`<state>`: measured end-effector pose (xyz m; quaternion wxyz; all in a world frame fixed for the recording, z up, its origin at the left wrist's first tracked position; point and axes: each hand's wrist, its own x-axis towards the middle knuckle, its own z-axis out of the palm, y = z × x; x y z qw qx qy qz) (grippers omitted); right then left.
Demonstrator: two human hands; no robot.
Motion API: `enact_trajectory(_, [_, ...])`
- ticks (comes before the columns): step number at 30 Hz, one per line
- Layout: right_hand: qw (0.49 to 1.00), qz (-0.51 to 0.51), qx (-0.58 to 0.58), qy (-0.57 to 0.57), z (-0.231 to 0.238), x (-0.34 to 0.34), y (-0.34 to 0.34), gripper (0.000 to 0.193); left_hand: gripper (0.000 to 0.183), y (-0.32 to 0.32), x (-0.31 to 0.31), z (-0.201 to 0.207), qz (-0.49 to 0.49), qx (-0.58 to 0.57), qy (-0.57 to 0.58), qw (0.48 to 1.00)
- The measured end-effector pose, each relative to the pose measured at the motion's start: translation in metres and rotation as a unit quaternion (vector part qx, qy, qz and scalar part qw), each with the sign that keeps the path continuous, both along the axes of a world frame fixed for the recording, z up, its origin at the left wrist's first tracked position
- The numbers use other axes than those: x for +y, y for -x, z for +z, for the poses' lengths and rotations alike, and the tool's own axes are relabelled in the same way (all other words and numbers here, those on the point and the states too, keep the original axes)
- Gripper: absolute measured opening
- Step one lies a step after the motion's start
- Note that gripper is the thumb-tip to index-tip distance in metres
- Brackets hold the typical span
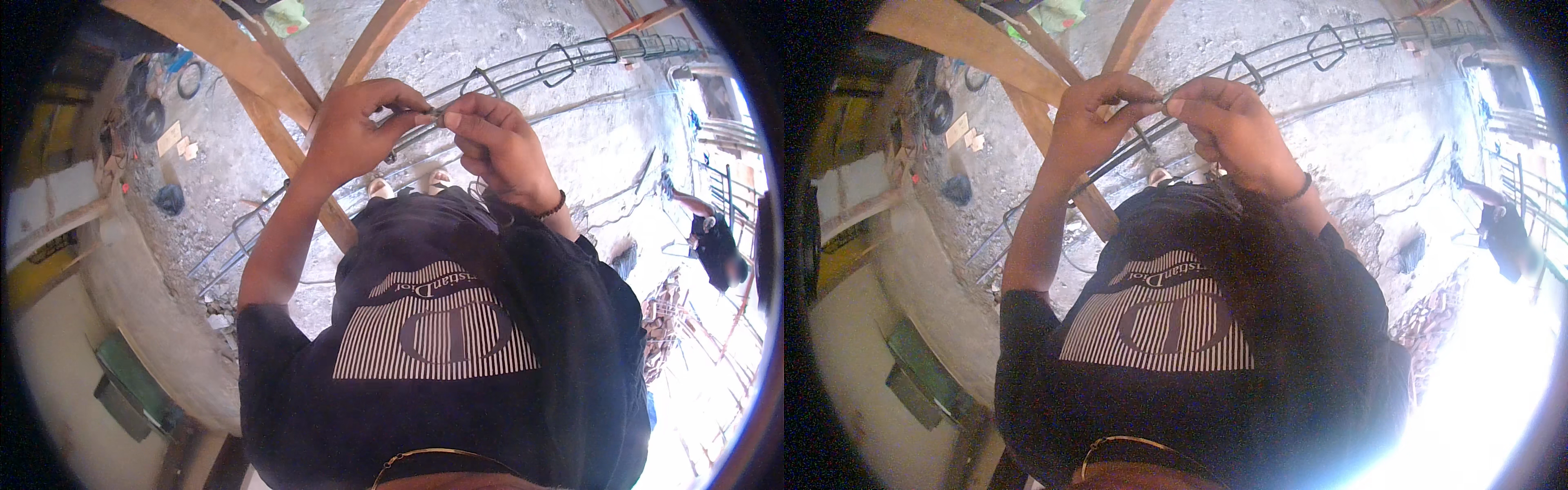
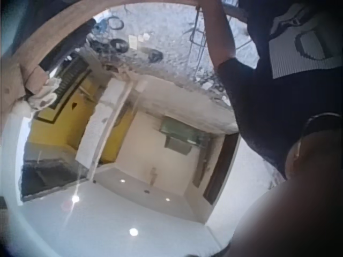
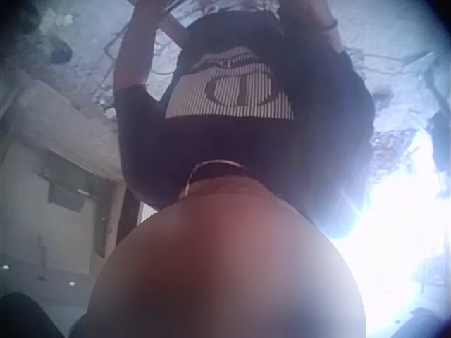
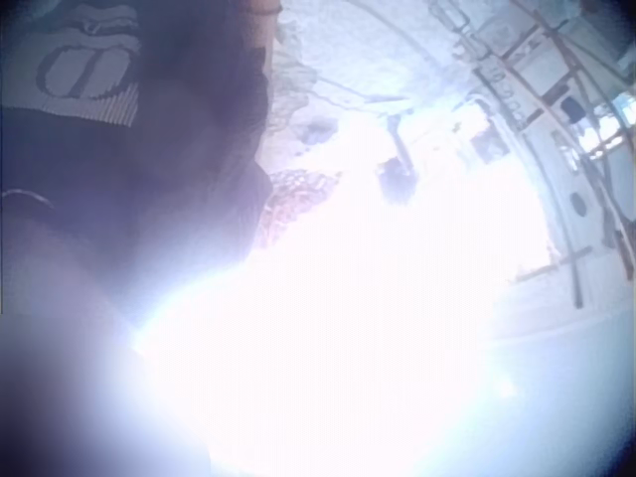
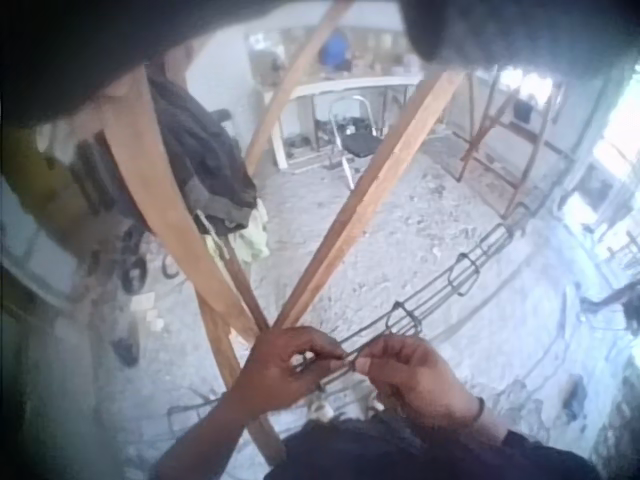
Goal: The person assembles a rebar cage by tying metal rods together with wire using pliers. They repeatedly wrap wire around intersections and twist it to secure the structure. The cage is built incrementally and remains on a wooden support frame.
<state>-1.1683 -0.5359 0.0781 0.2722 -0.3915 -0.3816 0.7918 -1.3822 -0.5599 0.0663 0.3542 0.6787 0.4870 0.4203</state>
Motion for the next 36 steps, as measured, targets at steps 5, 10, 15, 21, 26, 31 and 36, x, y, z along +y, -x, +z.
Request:
enact_trajectory(5, [0.991, 0.028, 0.08, 0.108, 0.003, 0.001, -0.003, 0.011, 0.012, -0.001, 0.009, -0.006, 0.002, 0.033, -0.114, 0.993])
enact_trajectory(10, [0.995, 0.001, 0.056, 0.088, 0.003, -0.001, 0.003, 0.013, 0.013, -0.002, 0.009, -0.007, 0.016, 0.033, -0.172, 0.984])
enact_trajectory(15, [0.994, 0.02, 0.041, 0.102, 0.004, -0.003, 0.003, 0.013, 0.012, 0.012, 0.005, 0.001, 0.007, 0.165, -0.254, 0.953])
enact_trajectory(21, [0.981, 0.051, 0.119, 0.142, 0.002, -0.005, 0.013, 0.014, 0.009, 0.015, 0.019, 0.009, -0.027, 0.158, -0.315, 0.935])
enact_trajectory(26, [0.97, -0.055, -0.124, -0.2, -0.001, -0.013, 0.016, 0.015, 0.017, 0.021, 0.016, 0.025, 0.045, 0.125, -0.029, 0.991])
enact_trajectory(31, [0.907, -0.049, -0.216, -0.359, -0.009, -0.009, 0.014, 0.016, 0.025, 0.011, 0.017, 0.033, -0.015, 0.137, 0.093, 0.986])
enact_trajectory(36, [0.884, -0.053, -0.25, -0.392, -0.008, 0.001, 0.007, 0.018, 0.019, -0.008, 0.022, 0.037, -0.037, 0.221, -0.076, 0.972])
